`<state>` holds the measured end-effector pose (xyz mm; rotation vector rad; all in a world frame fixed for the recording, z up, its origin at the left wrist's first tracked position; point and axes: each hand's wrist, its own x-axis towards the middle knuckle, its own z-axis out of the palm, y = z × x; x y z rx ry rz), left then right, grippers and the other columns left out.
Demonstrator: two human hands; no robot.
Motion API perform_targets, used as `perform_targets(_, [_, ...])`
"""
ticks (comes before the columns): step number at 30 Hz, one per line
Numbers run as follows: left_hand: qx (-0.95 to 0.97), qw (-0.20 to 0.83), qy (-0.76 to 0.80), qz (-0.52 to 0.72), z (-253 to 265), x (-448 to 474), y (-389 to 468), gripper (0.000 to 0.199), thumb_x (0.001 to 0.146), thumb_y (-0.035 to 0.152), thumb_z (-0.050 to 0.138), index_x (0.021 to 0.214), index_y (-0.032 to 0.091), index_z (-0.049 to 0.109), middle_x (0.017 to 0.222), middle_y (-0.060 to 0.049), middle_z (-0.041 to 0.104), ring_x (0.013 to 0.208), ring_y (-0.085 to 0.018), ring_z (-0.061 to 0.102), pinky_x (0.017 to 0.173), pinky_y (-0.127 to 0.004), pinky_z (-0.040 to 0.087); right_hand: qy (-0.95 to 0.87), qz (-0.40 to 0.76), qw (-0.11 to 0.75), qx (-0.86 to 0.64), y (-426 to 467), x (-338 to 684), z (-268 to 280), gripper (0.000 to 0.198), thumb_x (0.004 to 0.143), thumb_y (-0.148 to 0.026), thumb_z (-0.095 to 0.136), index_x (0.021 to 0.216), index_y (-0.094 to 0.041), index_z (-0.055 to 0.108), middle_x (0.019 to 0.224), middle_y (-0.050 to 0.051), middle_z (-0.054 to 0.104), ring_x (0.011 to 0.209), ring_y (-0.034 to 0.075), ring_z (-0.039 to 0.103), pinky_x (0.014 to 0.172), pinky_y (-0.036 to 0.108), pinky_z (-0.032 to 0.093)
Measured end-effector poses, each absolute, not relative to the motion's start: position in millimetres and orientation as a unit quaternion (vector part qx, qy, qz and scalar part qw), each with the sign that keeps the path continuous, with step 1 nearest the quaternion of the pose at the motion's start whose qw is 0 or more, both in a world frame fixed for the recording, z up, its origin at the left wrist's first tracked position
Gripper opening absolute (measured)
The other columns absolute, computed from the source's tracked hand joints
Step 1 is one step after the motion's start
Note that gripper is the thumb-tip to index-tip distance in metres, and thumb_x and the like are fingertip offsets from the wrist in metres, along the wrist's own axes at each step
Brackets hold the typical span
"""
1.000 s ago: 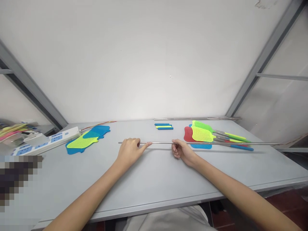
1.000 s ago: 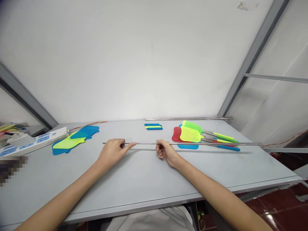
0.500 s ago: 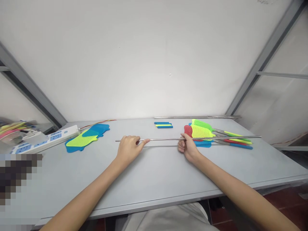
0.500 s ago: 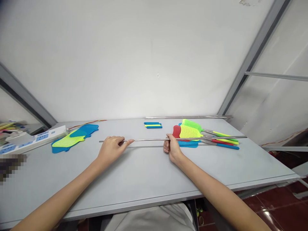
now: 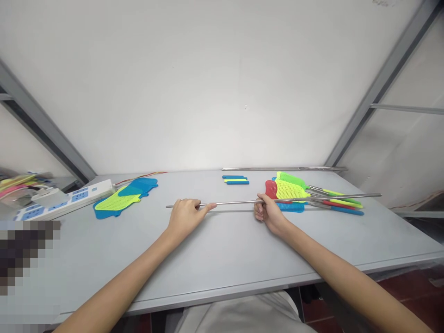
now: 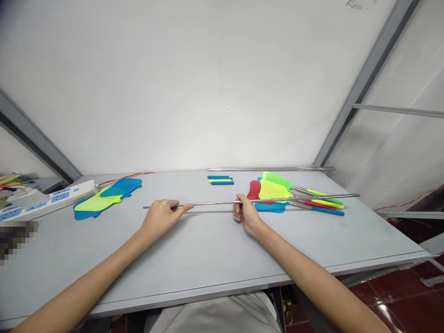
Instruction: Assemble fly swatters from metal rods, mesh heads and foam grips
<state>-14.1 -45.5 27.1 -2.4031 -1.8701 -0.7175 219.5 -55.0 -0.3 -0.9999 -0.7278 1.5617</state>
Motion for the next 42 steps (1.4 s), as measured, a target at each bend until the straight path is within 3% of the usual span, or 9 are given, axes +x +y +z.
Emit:
perform_targets(7, [-0.779, 0.021, -0.584, -0.228, 24.5, -14.5, -45.3, 0.054, 0.075, 0.059, 0.036, 0.043, 0.018, 0.02, 0.036, 0.002, 0.032, 0.041, -0.013, 0.035, 0.054, -0.027, 0.025, -0.322, 0.677, 0.531, -0.395, -58.9, 218.2, -0.2, 0.046, 0.078, -0.033, 0.04, 0.036, -0.015, 0.035, 0.039, -0.004, 0.024, 0.035, 0.006, 0.024, 0.036, 0.022, 0.018])
perform_targets(22, [-0.802, 0.053, -0.555, -0.215, 20.5, -11.9, -46.3, 0.045, 0.082, 0.044, 0.034, 0.047, 0.017, 0.028, 0.05, -0.002, 0.053, 0.053, -0.015, 0.045, 0.058, -0.028, 0.023, -0.335, 0.687, 0.52, -0.381, -59.0, 217.7, -2.3, 0.045, 0.079, -0.038, 0.038, 0.04, -0.015, 0.034, 0.042, -0.004, 0.025, 0.036, 0.006, 0.024, 0.037, 0.021, 0.017])
perform_targets(42, [-0.821, 0.095, -0.526, -0.203, 20.2, -9.2, -51.0, 0.033, 0.085, 0.031, 0.033, 0.058, 0.018, 0.045, 0.062, -0.003, 0.059, 0.06, -0.017, 0.047, 0.061, -0.03, 0.023, -0.344, 0.691, 0.512, -0.378, -57.8, 219.4, -3.1, 0.043, 0.076, -0.041, 0.041, 0.041, -0.016, 0.034, 0.043, -0.004, 0.026, 0.037, 0.006, 0.025, 0.037, 0.021, 0.018])
